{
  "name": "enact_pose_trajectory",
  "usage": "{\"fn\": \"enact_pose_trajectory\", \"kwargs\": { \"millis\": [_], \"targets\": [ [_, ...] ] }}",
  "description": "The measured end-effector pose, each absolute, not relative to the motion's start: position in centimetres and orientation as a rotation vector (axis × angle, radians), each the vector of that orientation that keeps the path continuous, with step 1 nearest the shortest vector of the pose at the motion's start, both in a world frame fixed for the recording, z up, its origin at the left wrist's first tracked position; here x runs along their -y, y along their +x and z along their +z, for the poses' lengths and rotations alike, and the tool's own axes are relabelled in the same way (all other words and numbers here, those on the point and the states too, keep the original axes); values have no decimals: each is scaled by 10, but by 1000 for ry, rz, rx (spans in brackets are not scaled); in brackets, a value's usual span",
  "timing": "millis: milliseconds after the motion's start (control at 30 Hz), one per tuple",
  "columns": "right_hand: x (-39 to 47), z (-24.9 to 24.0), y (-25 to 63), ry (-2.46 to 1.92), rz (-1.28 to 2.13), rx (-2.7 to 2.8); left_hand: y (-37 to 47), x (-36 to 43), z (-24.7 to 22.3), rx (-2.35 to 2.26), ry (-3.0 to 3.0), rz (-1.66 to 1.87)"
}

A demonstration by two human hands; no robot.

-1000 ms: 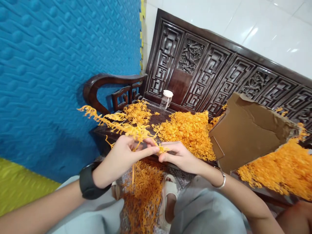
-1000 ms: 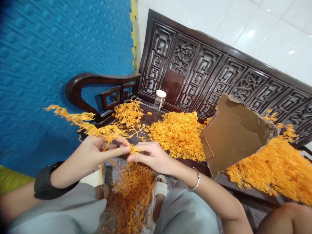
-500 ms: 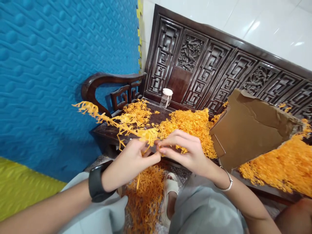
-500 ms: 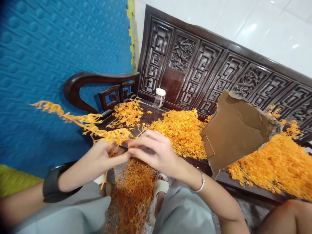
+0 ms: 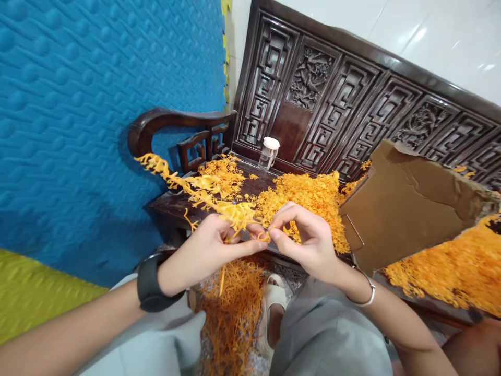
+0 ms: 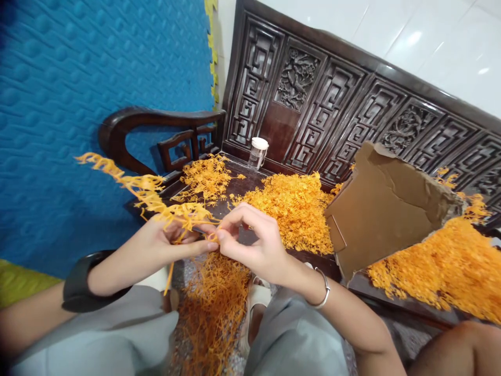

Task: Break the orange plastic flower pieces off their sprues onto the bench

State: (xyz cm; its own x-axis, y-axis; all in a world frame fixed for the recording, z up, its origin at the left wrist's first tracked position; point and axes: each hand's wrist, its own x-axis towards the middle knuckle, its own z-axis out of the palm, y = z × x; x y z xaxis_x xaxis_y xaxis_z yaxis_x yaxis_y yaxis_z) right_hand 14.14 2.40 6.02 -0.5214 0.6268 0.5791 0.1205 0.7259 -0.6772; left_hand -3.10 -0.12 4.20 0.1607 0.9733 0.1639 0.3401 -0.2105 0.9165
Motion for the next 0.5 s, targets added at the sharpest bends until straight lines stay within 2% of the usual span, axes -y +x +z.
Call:
{"fn": "enact_pose_trajectory", "kwargs": {
  "millis": [233,500],
  "targets": [
    [-32,58,143,-625,785,2022,-35,-3,44,-1223,1712,1117],
    [-32,67,151,-634,743,2283,-31,1,43,-1285,1742,1090]
  ]
}}
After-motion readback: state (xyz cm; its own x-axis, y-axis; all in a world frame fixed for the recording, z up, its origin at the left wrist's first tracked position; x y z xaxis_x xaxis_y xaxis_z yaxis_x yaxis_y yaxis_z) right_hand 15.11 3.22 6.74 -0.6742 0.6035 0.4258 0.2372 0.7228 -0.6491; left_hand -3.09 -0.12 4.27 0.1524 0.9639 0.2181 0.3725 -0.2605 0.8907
